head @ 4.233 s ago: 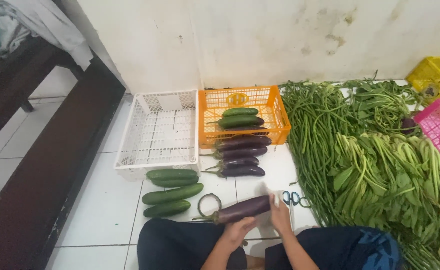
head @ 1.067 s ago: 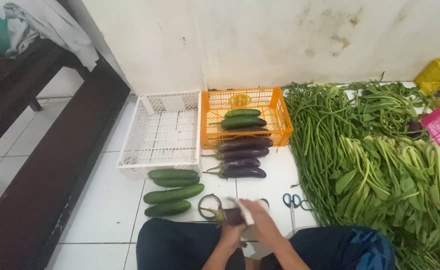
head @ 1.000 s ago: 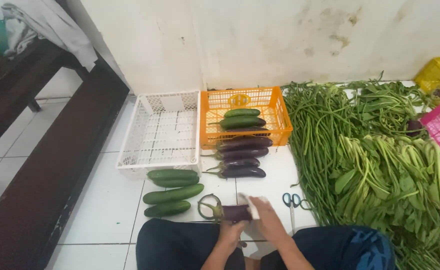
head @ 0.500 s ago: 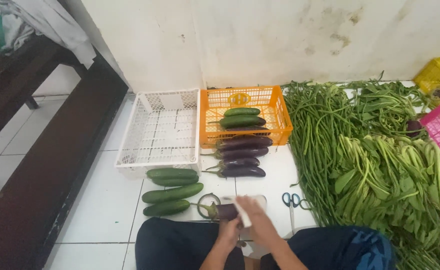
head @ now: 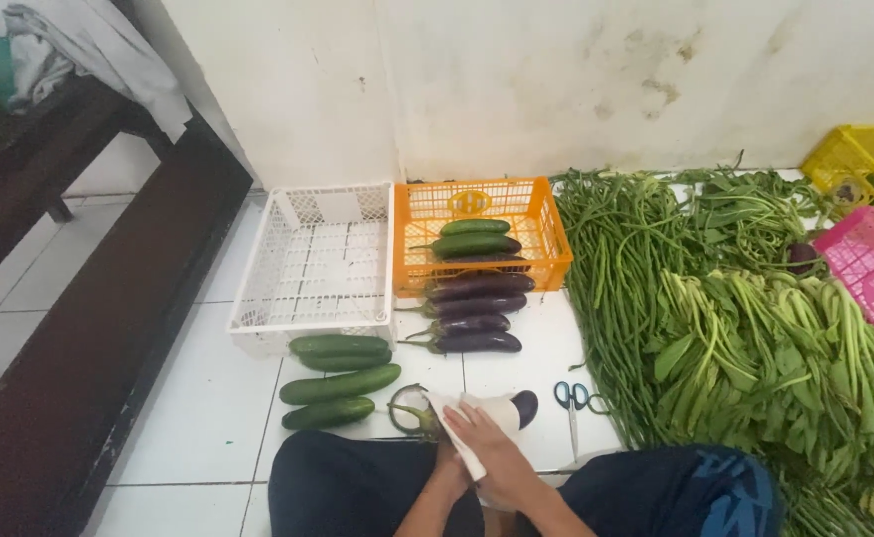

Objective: Cleaning eggplants and cucumbers by wiping them with a cloth and sorting them into crates.

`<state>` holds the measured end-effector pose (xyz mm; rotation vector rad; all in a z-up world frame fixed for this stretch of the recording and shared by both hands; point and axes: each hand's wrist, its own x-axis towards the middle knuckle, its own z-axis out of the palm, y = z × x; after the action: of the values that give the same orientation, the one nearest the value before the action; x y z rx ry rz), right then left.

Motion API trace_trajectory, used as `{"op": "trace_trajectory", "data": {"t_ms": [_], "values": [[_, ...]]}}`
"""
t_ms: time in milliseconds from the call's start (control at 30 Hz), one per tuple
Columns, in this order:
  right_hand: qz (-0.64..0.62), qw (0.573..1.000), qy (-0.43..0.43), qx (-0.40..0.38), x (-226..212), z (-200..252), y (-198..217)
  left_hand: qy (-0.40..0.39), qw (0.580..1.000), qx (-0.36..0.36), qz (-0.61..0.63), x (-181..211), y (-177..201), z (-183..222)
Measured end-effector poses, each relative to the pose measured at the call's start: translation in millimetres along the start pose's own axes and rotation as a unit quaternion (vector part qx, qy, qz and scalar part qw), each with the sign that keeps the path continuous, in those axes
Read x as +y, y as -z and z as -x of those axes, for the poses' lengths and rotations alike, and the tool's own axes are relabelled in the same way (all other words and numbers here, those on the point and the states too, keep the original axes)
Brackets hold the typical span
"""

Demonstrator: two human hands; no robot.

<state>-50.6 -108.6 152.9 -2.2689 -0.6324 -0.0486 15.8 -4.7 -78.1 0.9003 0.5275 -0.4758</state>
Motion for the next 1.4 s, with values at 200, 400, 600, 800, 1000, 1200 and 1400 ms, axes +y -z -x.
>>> {"op": "trace_trajectory", "data": {"t_ms": [200,400,600,800,1000,1200,1400], "values": [[0.06,0.989,-0.032,0.13,144.0,27.7,-22.6,-0.052,0.998,-0.042,-0.002,6.6,-7.0,14.4],[0.084,0.986,-0.11,0.092,141.9,32.9,-22.8,-0.06,0.988,-0.137,-0.025,43.8,-38.6,85.4],[-0.065,0.997,-0.014,0.038,2.4,11.7,1.2,-0.022,0.997,-0.072,0.025,-5.6,5.7,13.6],[0.212,0.962,-0.167,0.032,107.3,23.3,14.1,-0.084,0.984,-0.15,0.051,44.2,-32.6,79.3],[-0.01,0.999,0.007,0.031,173.4,38.6,-19.5,-0.026,0.988,-0.149,0.022,66.4,-53.2,103.1],[-0.003,0.999,-0.04,-0.033,56.2,13.5,14.6,-0.003,0.993,-0.101,0.057,27.4,-7.2,41.0],[0.137,0.968,-0.211,0.008,178.3,43.1,-10.6,0.021,0.99,-0.129,0.056,51.0,-36.9,67.0]]}}
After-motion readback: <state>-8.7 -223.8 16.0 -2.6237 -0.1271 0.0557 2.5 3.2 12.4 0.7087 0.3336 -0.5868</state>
